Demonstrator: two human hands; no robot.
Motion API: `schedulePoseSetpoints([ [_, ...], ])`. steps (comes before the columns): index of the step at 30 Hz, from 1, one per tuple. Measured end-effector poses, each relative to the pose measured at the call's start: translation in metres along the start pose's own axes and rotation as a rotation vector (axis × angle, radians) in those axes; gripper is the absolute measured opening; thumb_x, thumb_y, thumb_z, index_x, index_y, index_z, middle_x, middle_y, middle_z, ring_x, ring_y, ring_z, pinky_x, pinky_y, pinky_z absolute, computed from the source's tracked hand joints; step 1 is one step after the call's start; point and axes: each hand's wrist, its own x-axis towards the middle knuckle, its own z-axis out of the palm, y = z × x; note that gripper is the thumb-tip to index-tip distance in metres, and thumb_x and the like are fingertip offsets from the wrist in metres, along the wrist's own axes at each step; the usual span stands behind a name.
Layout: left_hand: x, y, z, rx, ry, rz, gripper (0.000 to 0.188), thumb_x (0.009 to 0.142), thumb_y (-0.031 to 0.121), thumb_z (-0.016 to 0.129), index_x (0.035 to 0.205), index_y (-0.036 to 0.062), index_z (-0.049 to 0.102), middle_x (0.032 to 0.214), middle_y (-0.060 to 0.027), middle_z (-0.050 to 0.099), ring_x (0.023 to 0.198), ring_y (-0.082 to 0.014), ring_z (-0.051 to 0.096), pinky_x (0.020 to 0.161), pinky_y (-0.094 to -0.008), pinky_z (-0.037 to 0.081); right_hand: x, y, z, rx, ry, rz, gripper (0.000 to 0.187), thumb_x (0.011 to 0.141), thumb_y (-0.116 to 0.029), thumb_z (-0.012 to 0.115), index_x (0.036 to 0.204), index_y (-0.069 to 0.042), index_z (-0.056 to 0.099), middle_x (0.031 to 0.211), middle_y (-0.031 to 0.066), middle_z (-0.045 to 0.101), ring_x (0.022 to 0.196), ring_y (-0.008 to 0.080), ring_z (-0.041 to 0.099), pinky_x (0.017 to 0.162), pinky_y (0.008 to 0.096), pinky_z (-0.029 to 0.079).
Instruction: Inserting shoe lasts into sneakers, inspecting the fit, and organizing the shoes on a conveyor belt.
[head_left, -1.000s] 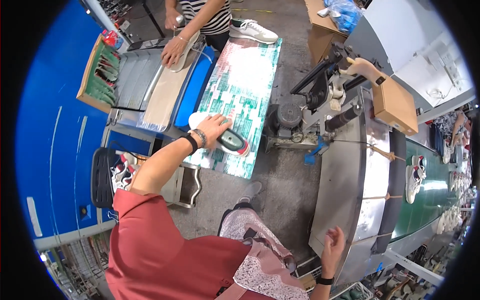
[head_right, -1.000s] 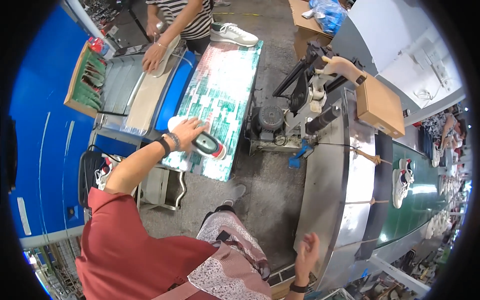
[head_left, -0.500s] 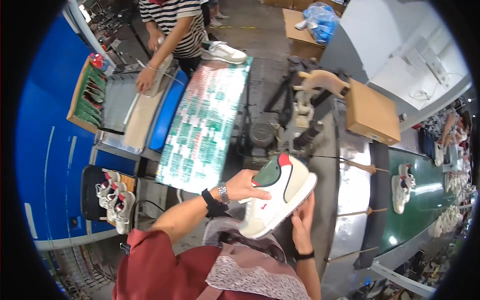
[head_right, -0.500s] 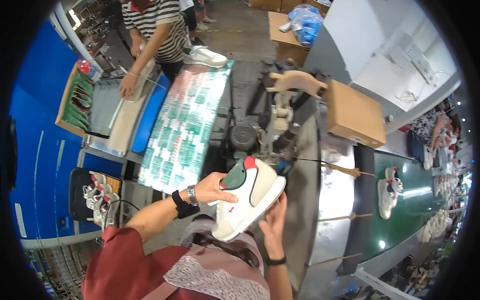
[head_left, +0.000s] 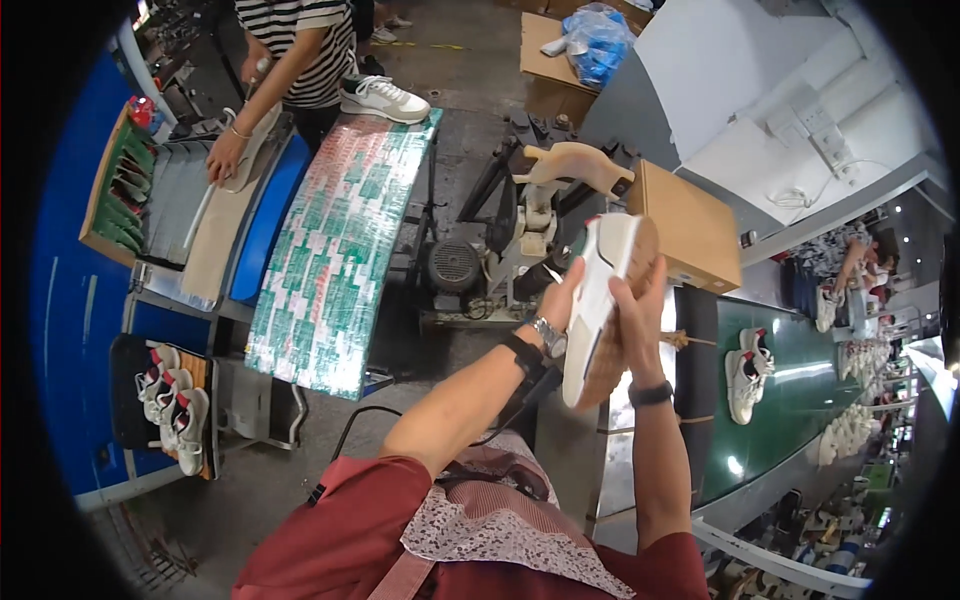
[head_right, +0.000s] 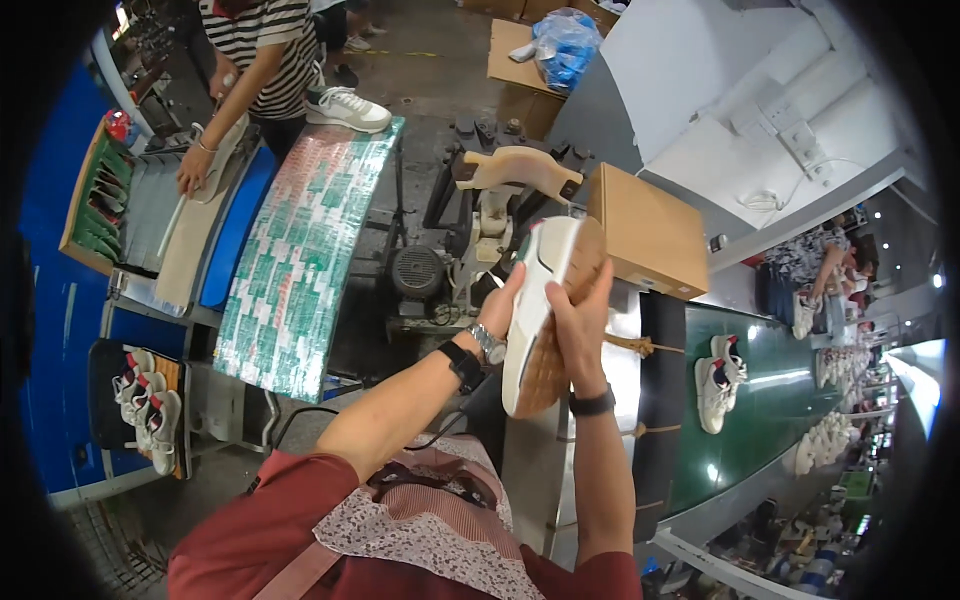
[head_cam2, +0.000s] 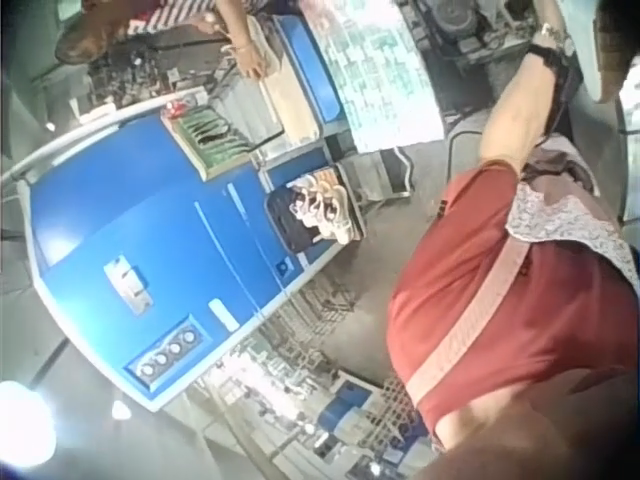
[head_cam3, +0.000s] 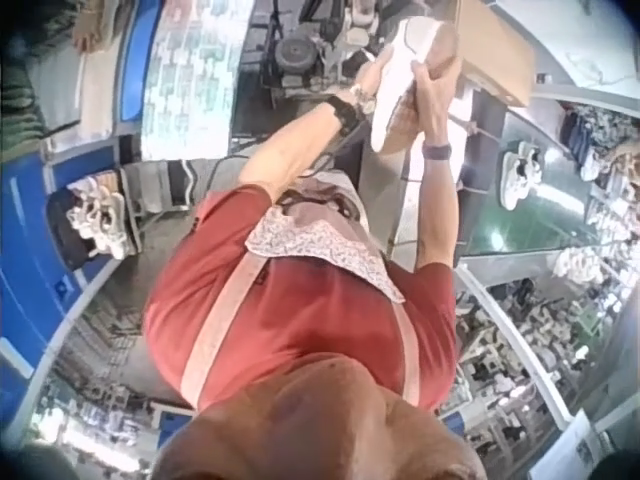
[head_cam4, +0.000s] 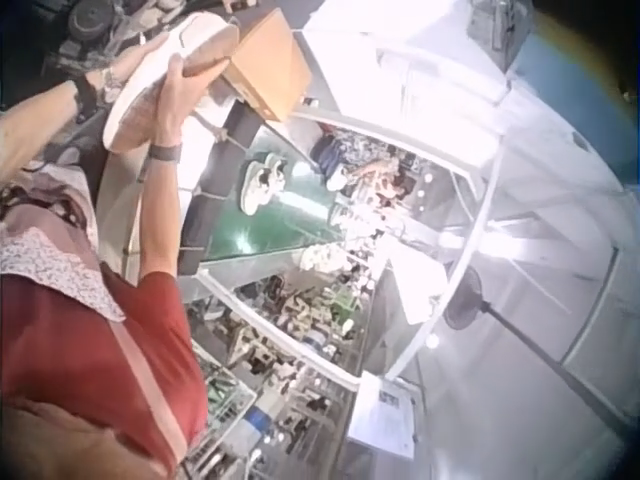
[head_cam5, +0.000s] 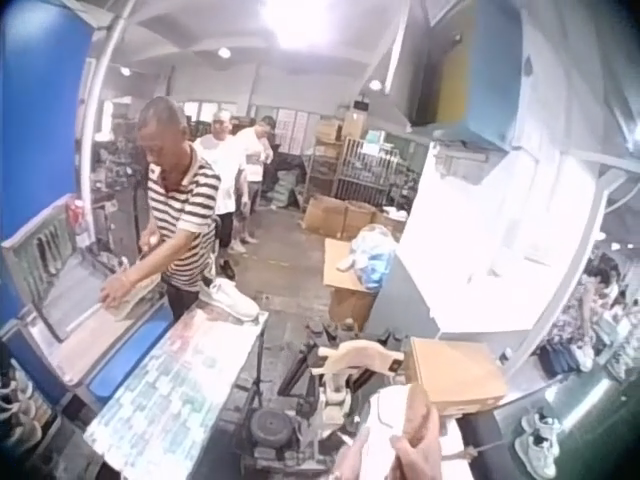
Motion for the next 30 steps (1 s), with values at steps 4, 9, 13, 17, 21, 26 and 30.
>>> schedulePoseSetpoints([
  [4,0.003,-0.005,0.007,-0.159,0.025,0.014,0.066,0.101,0.062,0.05,0.119,0.0012,0.068,0.104,-0.0082,0.074,0.086,-0.0163,0.072,0.075,-0.0282,0.057,0.021,-0.015,0.003,-0.278,-0.079,0.09,0.1,0.082,-0.029,0.074,0.156,0.009,0.017,0.125,0.033,0.061,0.112,0.0429,0.065,0.097,0.0433,0.051],
  [9,0.023,-0.005,-0.016,-0.46,-0.246,-0.105,0.08,0.099,0.071,0.043,0.141,0.0044,0.052,0.131,-0.0175,0.064,0.11,-0.0291,0.067,0.095,-0.042,0.056,0.042,-0.036,0.04,-0.776,-0.123,-0.174,0.108,0.078,-0.039,0.078,0.151,0.015,0.019,0.103,0.0332,0.067,0.095,0.0489,0.068,0.082,0.0509,0.055],
  [13,0.049,-0.057,-0.053,-0.485,-0.195,-0.06,0.075,0.1,0.071,0.04,0.141,0.0095,0.053,0.132,-0.014,0.063,0.115,-0.0277,0.064,0.102,-0.0414,0.051,0.03,-0.012,0.052,-0.639,-0.167,-0.335,0.107,0.074,-0.034,0.084,0.152,0.006,0.023,0.113,0.0332,0.066,0.1,0.0486,0.067,0.083,0.0517,0.056],
  [17,-0.019,-0.053,-0.055,-0.001,-0.019,-0.09,0.059,0.099,0.062,0.053,0.133,0.0137,0.06,0.114,-0.0012,0.066,0.107,-0.0115,0.062,0.091,-0.0259,0.046,0.003,-0.023,0.03,-0.686,-0.172,-0.127,0.106,0.076,-0.023,0.081,0.159,0.002,0.019,0.134,0.0333,0.058,0.119,0.0464,0.061,0.099,0.0473,0.05],
  [21,-0.039,-0.085,-0.044,-0.23,-0.131,-0.365,0.11,0.079,0.089,0.052,0.158,0.0137,0.036,0.15,-0.0114,0.045,0.138,-0.0291,0.04,0.114,-0.0552,0.027,0.003,-0.015,0.025,-0.691,-0.159,-0.153,0.101,0.078,-0.021,0.078,0.159,-0.002,0.022,0.135,0.0313,0.058,0.121,0.0447,0.061,0.103,0.0467,0.048],
  [26,-0.019,-0.057,0.019,-0.791,-0.447,-0.01,0.088,0.091,0.077,0.052,0.147,0.0093,0.052,0.147,-0.0169,0.054,0.131,-0.0303,0.054,0.111,-0.0485,0.041,-0.008,-0.02,0.027,-0.693,-0.133,-0.163,0.095,0.082,-0.02,0.074,0.16,-0.006,0.023,0.141,0.0288,0.055,0.125,0.0427,0.058,0.106,0.0451,0.044],
  [30,-0.05,-0.026,0.022,-0.773,-0.443,-0.022,0.08,0.094,0.072,0.052,0.144,0.0102,0.055,0.135,-0.0128,0.064,0.118,-0.0281,0.063,0.103,-0.0425,0.049,-0.016,-0.025,0.03,-0.667,-0.08,-0.221,0.096,0.082,-0.019,0.074,0.161,-0.007,0.022,0.144,0.0296,0.052,0.127,0.0433,0.057,0.107,0.0454,0.044],
])
